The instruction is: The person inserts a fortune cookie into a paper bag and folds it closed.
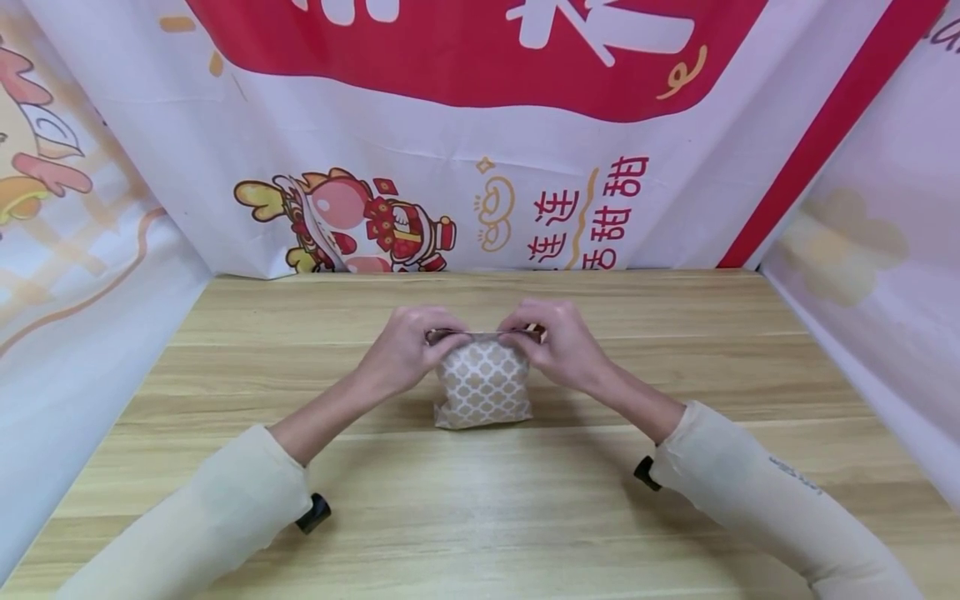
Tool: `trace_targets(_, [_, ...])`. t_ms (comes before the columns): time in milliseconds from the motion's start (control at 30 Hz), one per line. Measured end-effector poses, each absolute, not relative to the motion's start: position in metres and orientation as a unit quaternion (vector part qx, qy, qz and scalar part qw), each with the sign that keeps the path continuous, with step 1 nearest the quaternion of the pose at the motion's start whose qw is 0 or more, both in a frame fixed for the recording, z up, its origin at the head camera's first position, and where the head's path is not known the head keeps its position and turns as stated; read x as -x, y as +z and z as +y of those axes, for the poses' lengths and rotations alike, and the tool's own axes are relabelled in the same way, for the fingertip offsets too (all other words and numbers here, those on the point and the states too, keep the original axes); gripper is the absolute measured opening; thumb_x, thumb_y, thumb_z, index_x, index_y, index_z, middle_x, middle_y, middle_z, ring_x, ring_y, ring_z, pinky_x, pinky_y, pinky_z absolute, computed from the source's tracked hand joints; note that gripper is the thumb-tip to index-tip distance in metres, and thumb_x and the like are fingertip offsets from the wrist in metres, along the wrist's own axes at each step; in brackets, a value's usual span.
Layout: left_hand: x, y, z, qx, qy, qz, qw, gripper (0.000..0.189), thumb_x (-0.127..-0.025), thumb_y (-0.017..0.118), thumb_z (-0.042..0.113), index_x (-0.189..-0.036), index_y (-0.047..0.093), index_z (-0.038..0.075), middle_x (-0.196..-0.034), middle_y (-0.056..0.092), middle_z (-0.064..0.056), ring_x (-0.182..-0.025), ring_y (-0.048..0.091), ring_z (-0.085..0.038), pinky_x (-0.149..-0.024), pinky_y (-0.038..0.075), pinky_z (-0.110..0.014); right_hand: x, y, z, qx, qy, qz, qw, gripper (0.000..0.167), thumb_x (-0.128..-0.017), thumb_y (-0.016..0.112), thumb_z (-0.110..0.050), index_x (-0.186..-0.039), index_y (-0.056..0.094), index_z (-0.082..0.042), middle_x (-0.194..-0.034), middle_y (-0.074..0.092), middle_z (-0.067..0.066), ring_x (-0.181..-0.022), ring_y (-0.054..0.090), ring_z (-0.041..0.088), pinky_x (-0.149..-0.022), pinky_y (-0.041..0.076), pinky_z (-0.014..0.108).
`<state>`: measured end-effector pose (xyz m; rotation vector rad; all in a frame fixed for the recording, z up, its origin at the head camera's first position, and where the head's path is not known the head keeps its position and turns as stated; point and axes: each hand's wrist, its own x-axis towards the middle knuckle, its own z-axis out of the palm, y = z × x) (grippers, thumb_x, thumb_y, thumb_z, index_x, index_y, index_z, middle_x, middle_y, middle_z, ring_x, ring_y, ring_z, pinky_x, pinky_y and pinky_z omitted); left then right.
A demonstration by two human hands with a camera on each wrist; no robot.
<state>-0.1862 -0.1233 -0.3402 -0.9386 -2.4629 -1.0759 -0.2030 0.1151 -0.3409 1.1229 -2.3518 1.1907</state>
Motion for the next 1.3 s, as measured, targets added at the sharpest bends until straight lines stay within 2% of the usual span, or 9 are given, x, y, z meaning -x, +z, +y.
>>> trace_targets(100, [0.188,-0.340,-0.124,0.322,-0.386,-0.856,0.123,0.009,-0.092,0.076,0.001,-0.100,0.079,0.000,-0.096,0.078,-0.013,-0.082,0.073,-0.022,-0.072,0.062,-0.031,0.203,-0.341,0.115,-0.377,0.416,-0.817,0.132,0.011,-0.083,0.080,0.009,-0.089,0.078,0.000,-0.083,0.072,0.009,-0.068,0.065,0.016,-0.058,0.061,0.027])
trace_targets(267, [0.189,-0.340,-0.122,0.313,-0.418,-0.848,0.088,0.014,-0.092,0.075,-0.002,-0.105,0.079,-0.001,-0.103,0.078,-0.015,-0.090,0.075,-0.026,-0.079,0.063,-0.032,0.202,-0.339,0.115,-0.364,0.422,-0.822,0.115,0.013,-0.082,0.081,0.009,-0.090,0.077,-0.001,-0.087,0.074,0.010,-0.073,0.068,0.018,-0.060,0.062,0.033])
trace_targets(467, [0.187,-0.339,-0.118,0.305,-0.424,-0.847,0.101,0.013,-0.087,0.078,-0.005,-0.099,0.080,-0.001,-0.097,0.079,-0.015,-0.086,0.076,-0.026,-0.077,0.064,-0.031,0.205,-0.334,0.115,-0.359,0.419,-0.830,0.079,0.017,-0.082,0.082,0.006,-0.098,0.075,0.002,-0.089,0.075,0.012,-0.076,0.069,0.021,-0.067,0.063,0.031])
trace_targets(633, [0.184,-0.338,-0.116,0.306,-0.429,-0.843,0.107,0.014,-0.085,0.079,-0.007,-0.099,0.080,-0.002,-0.096,0.078,-0.016,-0.084,0.076,-0.026,-0.074,0.063,-0.027,0.207,-0.332,0.114,-0.393,0.393,-0.829,0.062,0.010,-0.088,0.081,-0.003,-0.097,0.078,0.000,-0.088,0.075,0.008,-0.074,0.067,0.018,-0.066,0.061,0.026])
trace_targets(800, [0.184,-0.337,-0.117,0.302,-0.425,-0.847,0.106,0.013,-0.086,0.080,-0.002,-0.099,0.079,-0.002,-0.096,0.079,-0.015,-0.082,0.075,-0.023,-0.073,0.063,-0.026,0.206,-0.334,0.112,-0.408,0.390,-0.822,0.082,0.005,-0.089,0.078,0.001,-0.094,0.080,0.002,-0.081,0.074,0.009,-0.065,0.063,0.018,-0.056,0.054,0.022])
trace_targets(1033, [0.183,-0.339,-0.126,0.282,-0.405,-0.863,0.104,0.010,-0.092,0.074,-0.002,-0.101,0.079,-0.001,-0.095,0.078,-0.014,-0.075,0.071,-0.018,-0.066,0.061,-0.025,0.205,-0.334,0.112,-0.378,0.389,-0.835,0.098,0.007,-0.088,0.078,0.004,-0.094,0.080,0.002,-0.083,0.075,0.011,-0.063,0.062,0.017,-0.054,0.052,0.022])
trace_targets(1167, [0.182,-0.340,-0.126,0.289,-0.407,-0.859,0.116,0.011,-0.092,0.073,-0.005,-0.101,0.079,-0.002,-0.096,0.078,-0.017,-0.075,0.074,-0.021,-0.066,0.062,-0.024,0.203,-0.330,0.107,-0.386,0.299,-0.864,0.125,0.007,-0.090,0.077,-0.005,-0.096,0.080,-0.003,-0.087,0.077,0.009,-0.068,0.066,0.017,-0.062,0.055,0.025])
trace_targets(1300, [0.181,-0.339,-0.122,0.303,-0.398,-0.855,0.137,0.012,-0.091,0.074,-0.006,-0.102,0.079,-0.003,-0.096,0.078,-0.016,-0.077,0.075,-0.021,-0.068,0.062,-0.025,0.200,-0.324,0.097,-0.413,0.185,-0.875,0.172,0.011,-0.091,0.076,-0.016,-0.098,0.081,-0.010,-0.090,0.078,0.003,-0.077,0.069,0.016,-0.080,0.055,0.035])
